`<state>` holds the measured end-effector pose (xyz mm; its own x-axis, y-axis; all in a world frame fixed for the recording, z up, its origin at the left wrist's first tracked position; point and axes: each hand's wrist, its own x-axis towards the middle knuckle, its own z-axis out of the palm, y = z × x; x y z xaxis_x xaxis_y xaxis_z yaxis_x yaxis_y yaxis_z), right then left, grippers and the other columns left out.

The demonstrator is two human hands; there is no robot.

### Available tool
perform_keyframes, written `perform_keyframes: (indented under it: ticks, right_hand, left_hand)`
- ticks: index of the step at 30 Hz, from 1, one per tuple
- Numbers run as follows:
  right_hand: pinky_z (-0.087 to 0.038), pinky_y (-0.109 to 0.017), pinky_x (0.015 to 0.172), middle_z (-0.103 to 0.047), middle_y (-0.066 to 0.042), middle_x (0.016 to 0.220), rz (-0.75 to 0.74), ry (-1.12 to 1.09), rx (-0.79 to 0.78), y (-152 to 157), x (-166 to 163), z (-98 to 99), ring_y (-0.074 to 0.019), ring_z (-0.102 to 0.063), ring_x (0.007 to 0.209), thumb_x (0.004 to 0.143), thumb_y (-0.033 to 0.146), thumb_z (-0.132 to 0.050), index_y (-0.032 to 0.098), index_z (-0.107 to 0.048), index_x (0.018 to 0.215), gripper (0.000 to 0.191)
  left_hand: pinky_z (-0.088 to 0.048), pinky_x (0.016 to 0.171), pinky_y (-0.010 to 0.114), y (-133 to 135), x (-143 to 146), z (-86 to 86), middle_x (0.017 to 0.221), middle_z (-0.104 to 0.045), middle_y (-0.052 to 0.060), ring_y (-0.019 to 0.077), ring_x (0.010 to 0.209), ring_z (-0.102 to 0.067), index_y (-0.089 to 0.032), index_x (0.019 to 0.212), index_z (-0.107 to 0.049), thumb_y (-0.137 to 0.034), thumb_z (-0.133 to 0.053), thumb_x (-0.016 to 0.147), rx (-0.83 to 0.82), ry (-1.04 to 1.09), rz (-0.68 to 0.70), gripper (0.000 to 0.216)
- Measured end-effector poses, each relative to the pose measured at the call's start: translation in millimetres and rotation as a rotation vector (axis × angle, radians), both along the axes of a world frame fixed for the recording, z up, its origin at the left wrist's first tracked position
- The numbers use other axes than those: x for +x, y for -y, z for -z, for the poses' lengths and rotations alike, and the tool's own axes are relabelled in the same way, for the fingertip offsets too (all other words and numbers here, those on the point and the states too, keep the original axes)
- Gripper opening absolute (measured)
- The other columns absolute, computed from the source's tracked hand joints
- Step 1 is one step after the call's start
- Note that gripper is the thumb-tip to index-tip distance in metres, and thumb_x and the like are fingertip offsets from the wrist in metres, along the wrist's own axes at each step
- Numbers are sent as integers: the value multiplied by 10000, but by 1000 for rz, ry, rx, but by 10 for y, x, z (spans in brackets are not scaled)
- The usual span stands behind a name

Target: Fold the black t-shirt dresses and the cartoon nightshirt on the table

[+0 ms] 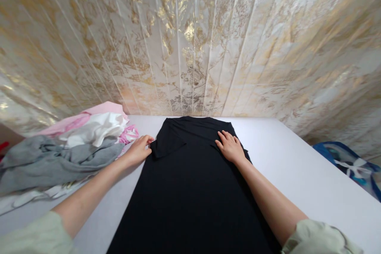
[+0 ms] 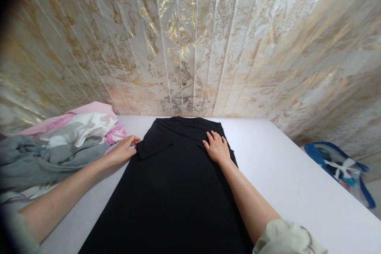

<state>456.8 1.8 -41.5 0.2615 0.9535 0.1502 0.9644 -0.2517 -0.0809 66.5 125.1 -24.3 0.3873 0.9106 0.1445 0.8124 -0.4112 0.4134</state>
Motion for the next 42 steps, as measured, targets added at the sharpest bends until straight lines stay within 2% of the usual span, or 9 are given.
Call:
perform_keyframes:
  ticks: [4,8,12,16,22,27,31,36,42]
  right_hand:
    - [-233,-437,1147,-343,-61,1550,4,-4,-1,11,-15,-22,-216,-303,1415,998,485,-307,221,-382,1476,552]
    - [-231,-437,1145,-341,-60,1551,1,-10,-6,15,-15,-40,-215,-299,1415,999,479,-295,224,-385,1473,546]
    - [-225,-437,1145,-343,-69,1550,-2,-18,-8,11,-1,-37,-216,-298,1414,997,479,-297,225,-381,1474,547]
    - [-221,-435,1145,-347,-69,1547,-2,-16,3,3,3,-23,-218,-298,1414,998,475,-306,226,-381,1473,542]
    - [-220,-443,1142,-336,-71,1553,-5,-21,3,4,-18,-37,-222,-284,1420,998,476,-307,222,-373,1479,547]
    - [-209,-441,1149,-327,-76,1558,-5,-18,1,22,-37,-66,-227,-282,1423,1001,486,-303,228,-367,1483,551]
    - [-192,-442,1160,-296,-60,1574,2,-23,-20,23,-33,-76,-225,-256,1439,1003,495,-298,233,-342,1498,562]
    - [-167,-455,1169,-262,-40,1587,-6,-34,-55,-8,-33,-64,-216,-220,1454,1000,515,-289,249,-308,1512,578]
    - [-210,-448,1156,-301,-41,1572,-11,-99,-12,-43,28,-129,-215,-257,1439,996,510,-307,250,-338,1494,563]
  left_hand:
    - [-483,855,290,33,74,-39,973,-678,17,189,933,-647,-225,933,-572,-182,-503,663,29,8,9,282]
    - [-476,718,293,86,104,-78,798,-638,11,199,789,-640,-231,872,-513,-187,-451,738,61,-37,-120,154]
    - [-459,728,363,243,82,-134,825,-643,59,273,823,-634,-232,942,-511,-199,-439,789,116,-135,-233,172]
    - [-437,862,383,333,80,-183,923,-662,79,290,965,-621,-243,928,-568,-124,-446,763,146,-216,-168,238]
    - [-448,945,298,201,65,-256,1061,-662,53,217,1068,-603,-246,988,-624,-80,-395,720,141,-183,-72,389]
    - [-404,1023,263,-25,397,-351,1214,-638,64,179,1167,-571,-197,1093,-627,-146,-286,838,170,-151,-6,429]
    - [-384,1065,332,-185,801,-210,1363,-582,122,239,1262,-530,-137,1256,-592,-295,-383,868,51,-227,22,469]
    - [-218,1152,524,-225,964,51,1580,-279,126,304,1452,-253,-139,1456,-394,-486,-334,912,12,-249,-55,648]
    - [-259,1148,459,-292,897,4,1574,-320,70,275,1435,-297,-207,1451,-408,-541,-314,914,27,-191,-129,639]
